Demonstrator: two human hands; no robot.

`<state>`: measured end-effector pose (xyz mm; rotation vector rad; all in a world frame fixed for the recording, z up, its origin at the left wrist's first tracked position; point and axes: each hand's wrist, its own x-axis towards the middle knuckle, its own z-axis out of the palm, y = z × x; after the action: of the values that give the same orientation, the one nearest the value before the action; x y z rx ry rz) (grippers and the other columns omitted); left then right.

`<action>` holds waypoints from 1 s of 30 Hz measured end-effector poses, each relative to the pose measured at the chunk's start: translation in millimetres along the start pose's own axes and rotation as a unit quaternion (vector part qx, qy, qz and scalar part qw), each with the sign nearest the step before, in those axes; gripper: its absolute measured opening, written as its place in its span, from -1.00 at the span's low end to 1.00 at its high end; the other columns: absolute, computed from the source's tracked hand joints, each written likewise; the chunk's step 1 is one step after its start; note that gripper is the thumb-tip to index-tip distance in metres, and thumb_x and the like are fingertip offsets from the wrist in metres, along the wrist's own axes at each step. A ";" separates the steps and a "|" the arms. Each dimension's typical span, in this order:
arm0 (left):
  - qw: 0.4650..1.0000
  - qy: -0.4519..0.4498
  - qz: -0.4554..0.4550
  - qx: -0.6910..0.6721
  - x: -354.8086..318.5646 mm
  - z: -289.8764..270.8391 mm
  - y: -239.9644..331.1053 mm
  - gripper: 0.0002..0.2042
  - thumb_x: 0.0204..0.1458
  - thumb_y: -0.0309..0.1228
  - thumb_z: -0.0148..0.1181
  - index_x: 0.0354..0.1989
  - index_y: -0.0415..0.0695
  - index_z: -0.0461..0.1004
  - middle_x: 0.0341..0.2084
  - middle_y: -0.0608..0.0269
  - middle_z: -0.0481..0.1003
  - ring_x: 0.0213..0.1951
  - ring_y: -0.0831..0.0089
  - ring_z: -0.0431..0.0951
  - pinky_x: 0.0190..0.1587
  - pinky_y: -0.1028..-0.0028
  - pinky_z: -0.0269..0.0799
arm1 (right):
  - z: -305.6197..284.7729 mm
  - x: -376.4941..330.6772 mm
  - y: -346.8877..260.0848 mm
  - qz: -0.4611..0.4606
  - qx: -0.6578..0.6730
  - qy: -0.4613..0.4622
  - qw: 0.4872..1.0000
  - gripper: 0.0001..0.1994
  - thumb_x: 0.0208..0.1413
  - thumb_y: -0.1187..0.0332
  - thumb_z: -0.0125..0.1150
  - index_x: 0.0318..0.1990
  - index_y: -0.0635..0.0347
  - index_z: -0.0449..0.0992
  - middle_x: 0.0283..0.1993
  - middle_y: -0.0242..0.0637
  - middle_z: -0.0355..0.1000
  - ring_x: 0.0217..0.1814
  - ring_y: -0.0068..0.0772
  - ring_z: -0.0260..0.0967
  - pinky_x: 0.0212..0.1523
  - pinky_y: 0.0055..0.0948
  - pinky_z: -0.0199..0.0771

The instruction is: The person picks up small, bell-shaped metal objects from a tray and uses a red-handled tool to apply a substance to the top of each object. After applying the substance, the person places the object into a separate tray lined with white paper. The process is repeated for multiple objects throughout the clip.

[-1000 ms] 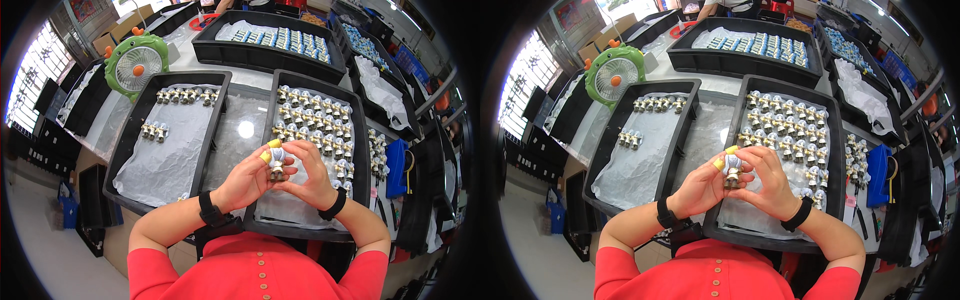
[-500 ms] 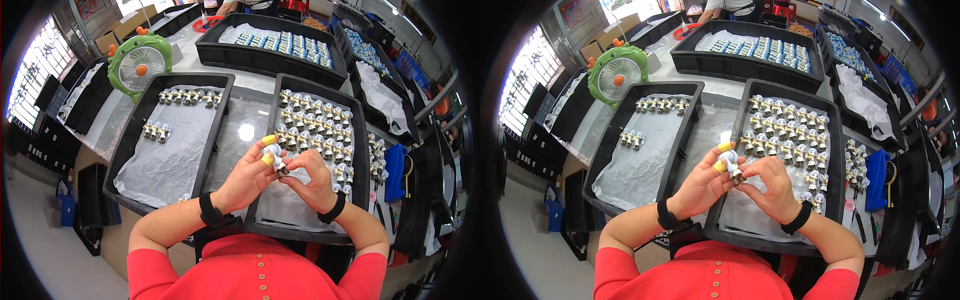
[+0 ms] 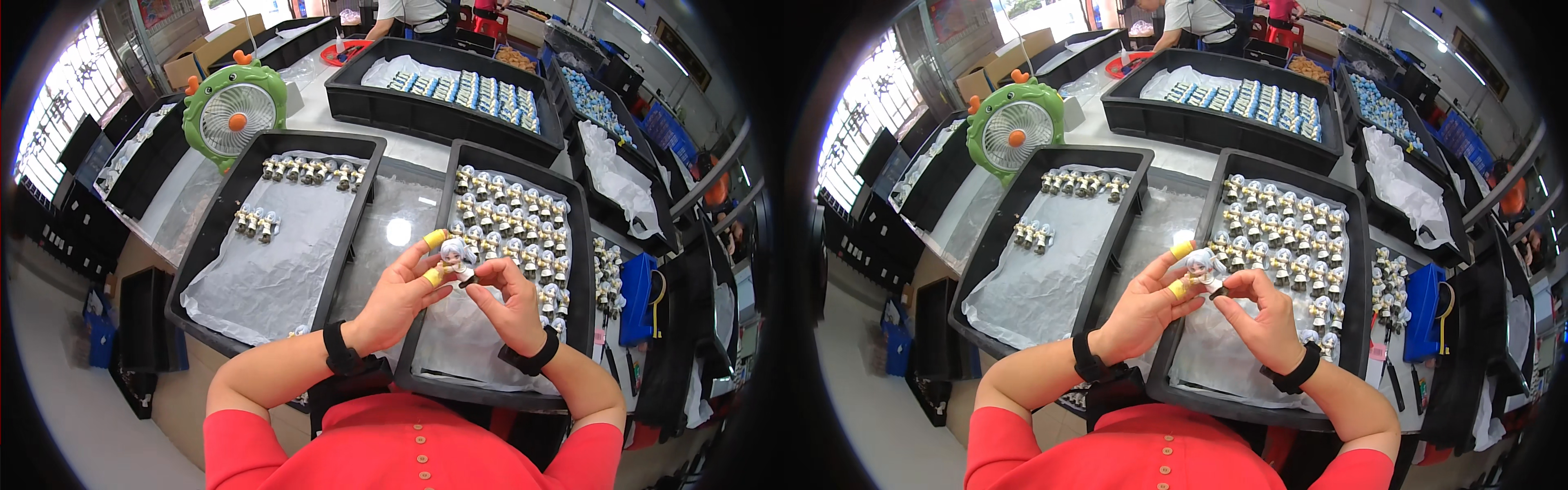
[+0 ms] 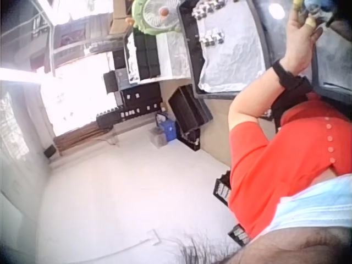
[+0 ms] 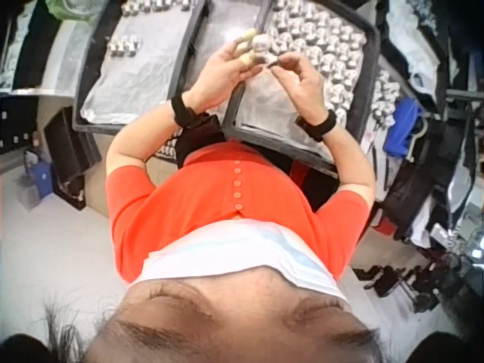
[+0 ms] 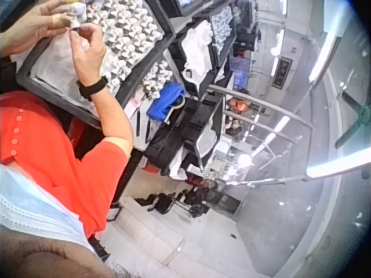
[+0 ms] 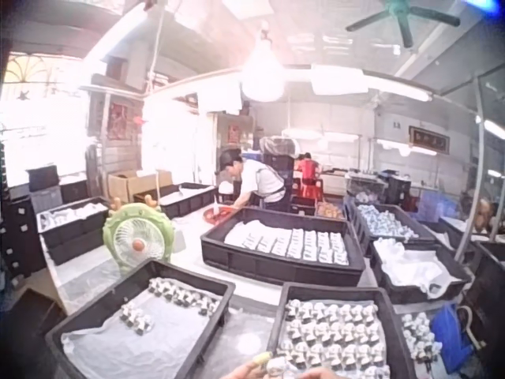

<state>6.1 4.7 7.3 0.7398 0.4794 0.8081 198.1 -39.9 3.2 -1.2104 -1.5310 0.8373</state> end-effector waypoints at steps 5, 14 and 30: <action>0.999 0.013 0.010 0.036 0.5 -0.7 -0.2 -0.46 0.15 -0.47 0.04 0.31 -0.04 0.05 0.11 0.27 0.29 0.05 0.48 0.38 0.09 0.44 0.33 | 0.1 -0.9 8.9 0.062 0.102 -0.029 0.992 -0.81 0.09 0.45 0.19 -0.18 0.25 0.36 -0.24 -0.31 0.47 -0.15 -0.50 0.47 -0.12 -0.52 0.44; 0.988 -0.009 0.078 0.135 -0.9 -1.8 -5.9 -0.44 0.08 -0.59 0.05 0.28 -0.13 0.09 0.03 0.29 0.24 0.01 0.51 0.37 0.09 0.46 0.34 | 1.1 1.8 7.9 0.216 0.371 -0.116 0.896 -0.84 0.21 0.41 0.04 -0.11 0.18 0.26 -0.06 -0.18 0.43 -0.01 -0.33 0.42 0.08 -0.38 0.36; 0.987 0.002 0.072 0.143 0.8 -2.2 -8.0 -0.45 0.04 -0.65 0.01 0.26 -0.19 0.11 0.04 0.23 0.24 -0.07 0.52 0.40 0.02 0.49 0.38 | 0.5 0.4 9.9 0.271 0.412 -0.147 0.857 -0.81 0.21 0.35 0.05 -0.09 0.18 0.28 0.01 -0.14 0.40 0.06 -0.29 0.40 0.17 -0.30 0.31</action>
<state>8.9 2.4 -0.2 1.0477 0.5567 0.8862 200.5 -36.8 -5.9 -0.8596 -0.8318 1.8911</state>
